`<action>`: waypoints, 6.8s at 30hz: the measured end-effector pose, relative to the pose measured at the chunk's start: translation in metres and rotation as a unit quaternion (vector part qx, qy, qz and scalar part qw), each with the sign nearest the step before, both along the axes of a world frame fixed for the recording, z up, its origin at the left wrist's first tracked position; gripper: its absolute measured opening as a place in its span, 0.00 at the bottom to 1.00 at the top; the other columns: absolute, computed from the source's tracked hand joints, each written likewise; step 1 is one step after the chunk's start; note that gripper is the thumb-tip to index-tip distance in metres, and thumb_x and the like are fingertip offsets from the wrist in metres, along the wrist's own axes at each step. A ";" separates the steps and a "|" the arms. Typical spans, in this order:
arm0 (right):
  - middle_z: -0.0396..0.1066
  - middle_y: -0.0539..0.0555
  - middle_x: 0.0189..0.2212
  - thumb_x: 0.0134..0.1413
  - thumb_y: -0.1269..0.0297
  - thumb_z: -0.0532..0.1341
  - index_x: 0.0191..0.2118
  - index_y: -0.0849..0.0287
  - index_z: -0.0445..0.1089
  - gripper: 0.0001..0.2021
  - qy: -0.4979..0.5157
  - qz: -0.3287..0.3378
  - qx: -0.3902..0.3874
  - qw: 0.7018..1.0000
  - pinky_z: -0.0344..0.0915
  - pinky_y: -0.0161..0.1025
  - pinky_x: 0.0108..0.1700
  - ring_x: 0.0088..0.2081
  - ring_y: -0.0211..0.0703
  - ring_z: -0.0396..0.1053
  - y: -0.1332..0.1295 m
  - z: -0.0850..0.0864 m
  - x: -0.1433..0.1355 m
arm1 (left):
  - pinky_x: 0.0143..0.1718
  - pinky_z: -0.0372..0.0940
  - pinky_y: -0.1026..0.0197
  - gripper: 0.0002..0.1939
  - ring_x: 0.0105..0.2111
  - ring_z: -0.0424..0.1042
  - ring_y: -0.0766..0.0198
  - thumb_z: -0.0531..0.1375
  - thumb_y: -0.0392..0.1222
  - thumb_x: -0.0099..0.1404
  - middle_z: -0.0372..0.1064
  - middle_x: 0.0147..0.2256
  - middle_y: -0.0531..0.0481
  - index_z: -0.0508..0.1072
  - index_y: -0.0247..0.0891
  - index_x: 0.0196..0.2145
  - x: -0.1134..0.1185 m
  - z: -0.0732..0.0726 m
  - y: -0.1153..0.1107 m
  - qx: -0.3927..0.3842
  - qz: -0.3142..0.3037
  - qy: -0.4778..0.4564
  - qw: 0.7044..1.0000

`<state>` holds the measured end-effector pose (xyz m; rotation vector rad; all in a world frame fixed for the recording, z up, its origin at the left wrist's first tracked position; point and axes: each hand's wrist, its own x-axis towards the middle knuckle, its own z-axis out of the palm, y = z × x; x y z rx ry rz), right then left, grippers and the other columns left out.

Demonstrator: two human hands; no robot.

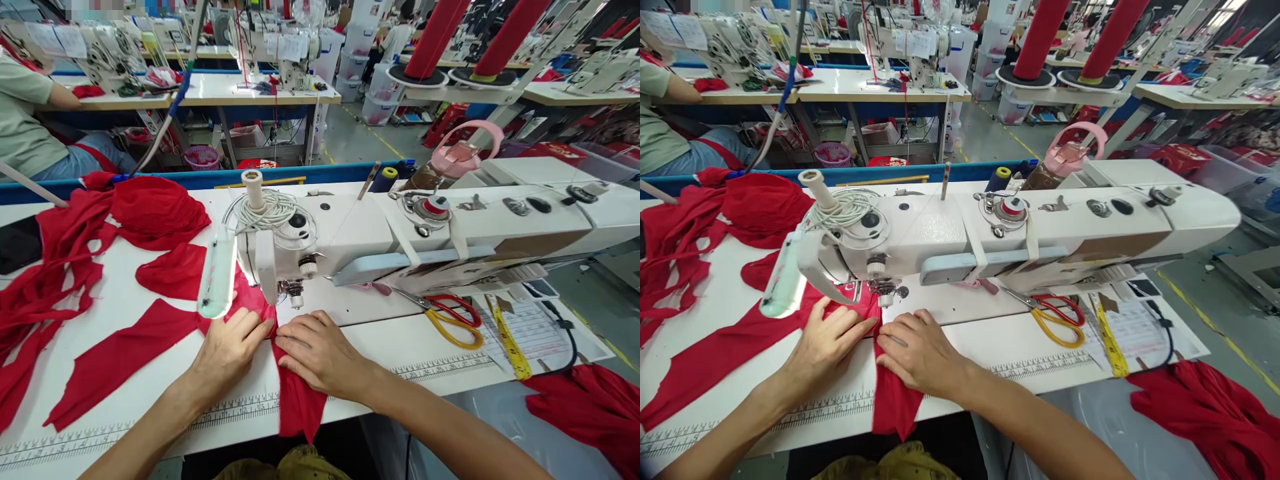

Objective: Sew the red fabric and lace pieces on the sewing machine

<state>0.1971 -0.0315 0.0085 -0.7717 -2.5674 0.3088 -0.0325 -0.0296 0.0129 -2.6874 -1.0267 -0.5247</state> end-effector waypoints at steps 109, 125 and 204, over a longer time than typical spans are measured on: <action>0.70 0.61 0.51 0.49 0.81 0.57 0.53 0.61 0.69 0.24 -0.057 -0.022 0.030 0.998 0.48 0.55 0.61 0.49 0.51 0.62 0.014 -0.014 -0.006 | 0.43 0.65 0.43 0.13 0.41 0.67 0.50 0.52 0.24 0.66 0.72 0.37 0.39 0.75 0.31 0.41 0.034 -0.011 0.002 0.057 0.193 0.005 0.980; 0.71 0.55 0.48 0.51 0.82 0.57 0.50 0.59 0.68 0.21 -0.024 0.009 0.046 0.999 0.47 0.55 0.60 0.48 0.45 0.64 0.006 -0.010 -0.004 | 0.48 0.60 0.44 0.13 0.37 0.67 0.58 0.50 0.28 0.72 0.72 0.34 0.47 0.74 0.31 0.45 0.021 0.002 -0.009 0.034 0.097 -0.029 0.994; 0.72 0.55 0.35 0.59 0.80 0.54 0.50 0.61 0.71 0.17 -0.095 -0.011 0.130 0.987 0.46 0.55 0.61 0.40 0.47 0.62 0.038 -0.011 -0.005 | 0.45 0.67 0.50 0.18 0.46 0.75 0.54 0.50 0.24 0.68 0.75 0.48 0.40 0.72 0.31 0.51 0.001 0.001 -0.009 -0.047 0.032 -0.052 0.997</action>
